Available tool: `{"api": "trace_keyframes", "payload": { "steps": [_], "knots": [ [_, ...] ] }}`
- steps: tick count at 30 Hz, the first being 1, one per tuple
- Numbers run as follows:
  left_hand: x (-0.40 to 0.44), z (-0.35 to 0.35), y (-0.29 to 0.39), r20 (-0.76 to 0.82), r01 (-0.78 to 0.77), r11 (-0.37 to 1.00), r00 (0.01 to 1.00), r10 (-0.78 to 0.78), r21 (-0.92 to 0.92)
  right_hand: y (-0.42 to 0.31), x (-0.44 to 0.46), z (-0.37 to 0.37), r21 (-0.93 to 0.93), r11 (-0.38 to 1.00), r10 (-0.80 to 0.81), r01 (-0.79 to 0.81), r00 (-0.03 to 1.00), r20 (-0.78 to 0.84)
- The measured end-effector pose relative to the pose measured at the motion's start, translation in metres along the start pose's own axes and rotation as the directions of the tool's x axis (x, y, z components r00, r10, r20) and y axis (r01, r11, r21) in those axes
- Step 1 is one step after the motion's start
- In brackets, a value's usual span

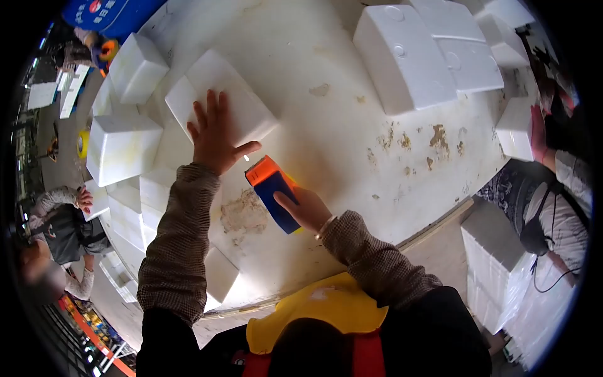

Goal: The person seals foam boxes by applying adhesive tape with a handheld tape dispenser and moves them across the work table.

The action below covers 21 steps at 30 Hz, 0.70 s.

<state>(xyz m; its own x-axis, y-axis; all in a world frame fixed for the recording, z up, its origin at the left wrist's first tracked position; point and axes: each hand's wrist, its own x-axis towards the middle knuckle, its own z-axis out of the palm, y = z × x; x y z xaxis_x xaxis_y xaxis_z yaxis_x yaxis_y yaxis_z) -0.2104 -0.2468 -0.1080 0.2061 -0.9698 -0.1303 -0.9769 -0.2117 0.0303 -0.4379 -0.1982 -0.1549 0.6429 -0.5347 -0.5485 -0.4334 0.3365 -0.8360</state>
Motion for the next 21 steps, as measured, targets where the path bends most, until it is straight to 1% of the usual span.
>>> {"api": "trace_keyframes", "payload": {
  "steps": [1,2,3,4,5,6,7,8,10,11,12,13,15,16,19,21],
  "knots": [
    [0.002,0.003,-0.012,0.054,-0.031,0.999,0.998,0.031,-0.013,-0.002,0.005,-0.001,-0.041,0.999,-0.015,0.014,1.0,-0.015],
    [0.005,0.005,-0.029,0.035,-0.058,0.995,0.998,0.061,-0.078,-0.005,0.009,-0.002,-0.053,0.999,-0.007,0.007,1.0,-0.009],
    [0.018,0.004,-0.047,-0.163,-0.033,0.987,0.987,0.007,-0.16,-0.008,0.012,-0.003,-0.065,0.998,0.004,-0.004,1.0,-0.001],
    [0.038,0.004,-0.065,-0.334,-0.013,0.977,0.941,-0.06,-0.212,-0.01,0.014,-0.003,-0.078,0.997,0.019,-0.018,1.0,0.007],
    [0.064,-0.003,-0.08,-0.406,0.045,0.967,0.902,-0.147,-0.251,-0.013,0.014,-0.001,-0.073,0.997,0.028,-0.029,0.999,-0.017],
    [0.087,-0.019,-0.087,-0.349,0.11,0.958,0.915,-0.203,-0.266,-0.017,0.014,0.0,-0.07,0.997,0.036,-0.039,0.998,-0.044],
    [0.115,-0.022,-0.094,-0.213,0.151,0.951,0.954,-0.212,-0.27,-0.02,0.015,0.0,-0.072,0.996,0.046,-0.051,0.997,-0.067],
    [0.138,-0.022,-0.098,-0.071,0.197,0.943,0.972,-0.223,-0.268,-0.019,0.015,0.001,-0.057,0.996,0.069,-0.072,0.996,-0.054],
    [0.163,-0.022,-0.091,0.144,0.26,0.962,0.958,-0.247,-0.085,-0.015,0.013,0.0,-0.036,0.993,0.111,-0.112,0.993,-0.026],
    [0.176,-0.018,-0.088,0.247,0.276,0.961,0.931,-0.27,0.008,-0.017,0.009,0.0,-0.08,0.997,0.01,-0.015,0.998,-0.069],
    [0.19,0.008,-0.11,0.067,0.337,0.939,0.941,-0.333,-0.073,-0.024,0.004,-0.001,-0.132,0.988,-0.096,0.082,0.99,-0.104],
    [0.202,0.008,-0.122,0.188,0.334,0.924,0.935,-0.3,-0.186,-0.033,0.001,-0.002,-0.175,0.969,-0.197,0.173,0.972,-0.131],
    [0.219,-0.006,-0.138,0.416,0.361,0.847,0.89,-0.188,-0.39,-0.073,0.002,-0.007,-0.113,0.972,-0.214,0.205,0.974,-0.08],
    [0.227,-0.012,-0.145,0.495,0.335,0.859,0.862,-0.114,-0.387,-0.086,0.009,-0.01,-0.09,0.968,-0.239,0.234,0.97,-0.046],
    [0.246,0.007,-0.164,0.369,0.332,0.864,0.91,-0.187,-0.38,-0.075,0.028,-0.004,-0.076,0.98,-0.188,0.186,0.982,-0.02],
    [0.254,0.008,-0.173,0.435,0.347,0.817,0.891,-0.133,-0.461,-0.059,0.028,0.0,-0.012,0.993,-0.122,0.121,0.99,-0.067]
  ]
}}
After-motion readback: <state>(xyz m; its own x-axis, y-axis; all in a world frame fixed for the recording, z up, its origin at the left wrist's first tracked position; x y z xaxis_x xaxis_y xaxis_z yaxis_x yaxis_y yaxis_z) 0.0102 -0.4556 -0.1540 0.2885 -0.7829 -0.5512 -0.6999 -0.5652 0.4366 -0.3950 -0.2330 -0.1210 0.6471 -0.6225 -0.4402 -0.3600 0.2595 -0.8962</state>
